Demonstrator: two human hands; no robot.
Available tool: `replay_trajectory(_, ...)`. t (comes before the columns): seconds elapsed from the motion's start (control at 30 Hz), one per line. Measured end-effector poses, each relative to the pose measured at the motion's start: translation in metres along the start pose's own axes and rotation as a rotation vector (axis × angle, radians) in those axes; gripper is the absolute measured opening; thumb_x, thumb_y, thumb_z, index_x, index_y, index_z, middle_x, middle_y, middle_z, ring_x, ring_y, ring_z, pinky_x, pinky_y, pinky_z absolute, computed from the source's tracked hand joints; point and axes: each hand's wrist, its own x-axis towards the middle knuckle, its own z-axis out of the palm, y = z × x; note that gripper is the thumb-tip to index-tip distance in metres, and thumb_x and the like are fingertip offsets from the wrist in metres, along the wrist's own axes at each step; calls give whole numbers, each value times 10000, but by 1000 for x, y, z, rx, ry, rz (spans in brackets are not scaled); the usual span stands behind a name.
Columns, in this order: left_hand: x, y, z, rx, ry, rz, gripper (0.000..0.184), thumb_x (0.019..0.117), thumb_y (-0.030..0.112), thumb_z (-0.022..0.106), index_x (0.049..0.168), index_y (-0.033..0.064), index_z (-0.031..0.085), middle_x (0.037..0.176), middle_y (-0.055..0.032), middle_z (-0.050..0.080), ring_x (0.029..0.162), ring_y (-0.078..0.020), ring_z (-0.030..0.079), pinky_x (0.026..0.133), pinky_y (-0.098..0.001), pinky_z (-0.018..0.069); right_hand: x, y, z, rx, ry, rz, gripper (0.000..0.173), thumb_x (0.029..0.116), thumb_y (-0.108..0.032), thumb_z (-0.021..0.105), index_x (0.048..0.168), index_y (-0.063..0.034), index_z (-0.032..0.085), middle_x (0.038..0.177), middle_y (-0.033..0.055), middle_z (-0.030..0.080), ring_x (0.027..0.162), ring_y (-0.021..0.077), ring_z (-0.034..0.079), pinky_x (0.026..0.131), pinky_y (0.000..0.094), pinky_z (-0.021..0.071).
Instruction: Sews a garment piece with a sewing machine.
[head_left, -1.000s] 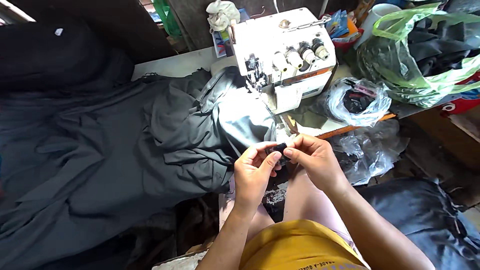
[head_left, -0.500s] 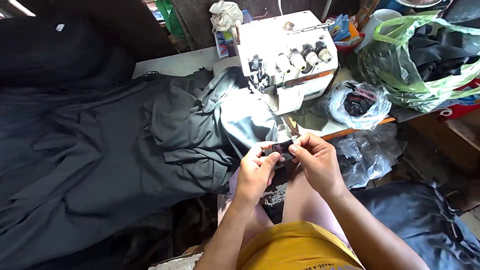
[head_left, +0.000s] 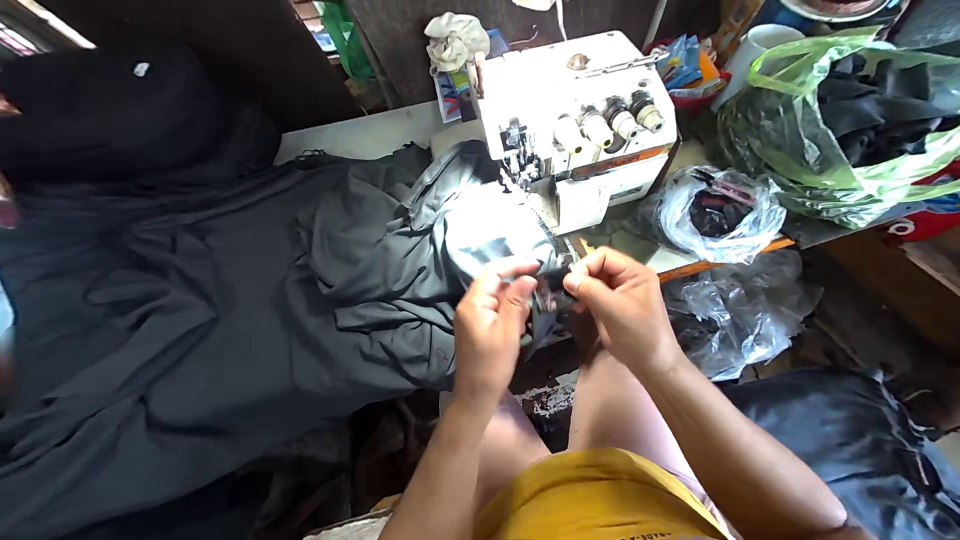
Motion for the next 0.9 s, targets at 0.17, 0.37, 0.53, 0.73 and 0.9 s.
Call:
replay_trajectory(0.17,36,18,-17,251,101,242,256,1022,160,598,1236,20,595,985,-7,627,799,-39,624,712,-212,560,70,-3,6,-113,-42,27,76,895,-41,700,838,-64,656,695,-18,619,548,38,536,519,198,470)
replay_trajectory(0.37,73,-12,1,686,30,508,146,941,146,720,1026,40,772,1076,-129,747,1039,-229,705,953,-395,549,110,22,18,-260,-24,74,134,808,-27,797,758,-72,681,680,-27,639,557,32,530,531,222,451)
replay_trajectory(0.53,77,-36,0,748,-34,533,106,929,119,712,944,45,786,1003,-124,759,988,-257,717,929,-462,540,97,30,6,-455,-2,116,176,926,-229,742,922,-58,700,835,65,624,684,143,556,619,345,475)
replay_trajectory(0.73,78,-34,-2,718,-61,535,94,919,128,724,947,60,783,978,-108,757,959,-227,717,902,-436,551,59,41,-4,-106,-146,400,129,1043,-162,581,976,-55,610,665,-3,535,495,47,461,482,201,425)
replay_trajectory(0.9,76,-30,-6,758,-139,533,98,930,114,711,965,56,782,969,-100,755,932,-209,722,858,-404,569,0,50,9,207,-105,356,111,1054,-80,507,1020,-28,599,735,-1,611,486,10,466,443,157,397)
